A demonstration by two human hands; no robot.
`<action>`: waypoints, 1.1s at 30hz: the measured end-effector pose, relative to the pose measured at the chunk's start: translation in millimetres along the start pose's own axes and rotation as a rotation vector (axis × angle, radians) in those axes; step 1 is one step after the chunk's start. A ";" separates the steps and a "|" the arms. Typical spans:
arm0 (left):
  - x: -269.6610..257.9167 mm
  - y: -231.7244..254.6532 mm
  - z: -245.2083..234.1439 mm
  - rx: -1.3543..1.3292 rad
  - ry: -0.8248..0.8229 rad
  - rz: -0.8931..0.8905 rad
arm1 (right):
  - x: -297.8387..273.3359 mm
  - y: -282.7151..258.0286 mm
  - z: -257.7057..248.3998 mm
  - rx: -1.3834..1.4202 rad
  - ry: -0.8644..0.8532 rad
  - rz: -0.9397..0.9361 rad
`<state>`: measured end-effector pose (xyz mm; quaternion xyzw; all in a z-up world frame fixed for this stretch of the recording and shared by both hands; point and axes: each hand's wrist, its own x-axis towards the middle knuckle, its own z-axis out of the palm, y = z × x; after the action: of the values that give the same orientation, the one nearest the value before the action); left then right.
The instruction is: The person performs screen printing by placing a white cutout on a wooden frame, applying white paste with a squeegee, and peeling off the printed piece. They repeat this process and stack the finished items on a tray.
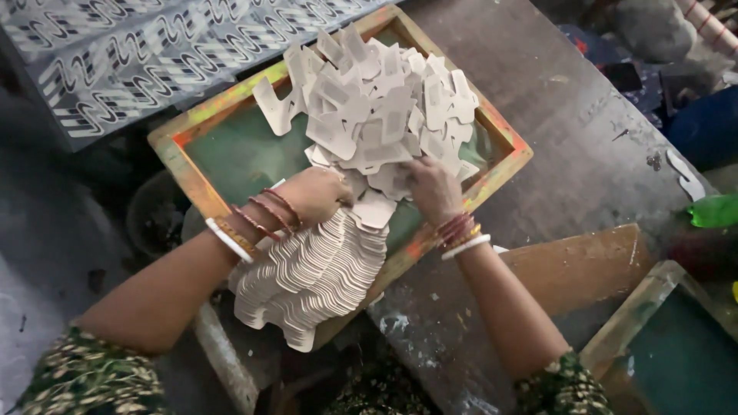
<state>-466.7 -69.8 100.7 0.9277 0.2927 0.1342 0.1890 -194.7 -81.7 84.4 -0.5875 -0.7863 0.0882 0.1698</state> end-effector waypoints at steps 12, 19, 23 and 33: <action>-68.1 61.9 -50.8 -0.106 0.113 0.023 | 5.1 -40.1 11.3 0.159 -0.149 -0.680; -179.8 149.1 26.3 -0.096 0.939 -0.675 | -10.6 -79.4 -10.1 0.217 -0.487 -0.201; -179.4 183.6 116.9 -0.597 1.095 -0.791 | -41.2 -100.7 -16.5 0.491 -0.357 -0.109; -138.4 161.1 48.3 -0.442 1.141 -0.638 | -82.5 -133.9 8.6 0.485 -0.204 0.079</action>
<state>-479.7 -287.0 107.6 0.5202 0.5710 0.5956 0.2205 -296.7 -199.3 108.2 -0.5478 -0.7318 0.3395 0.2219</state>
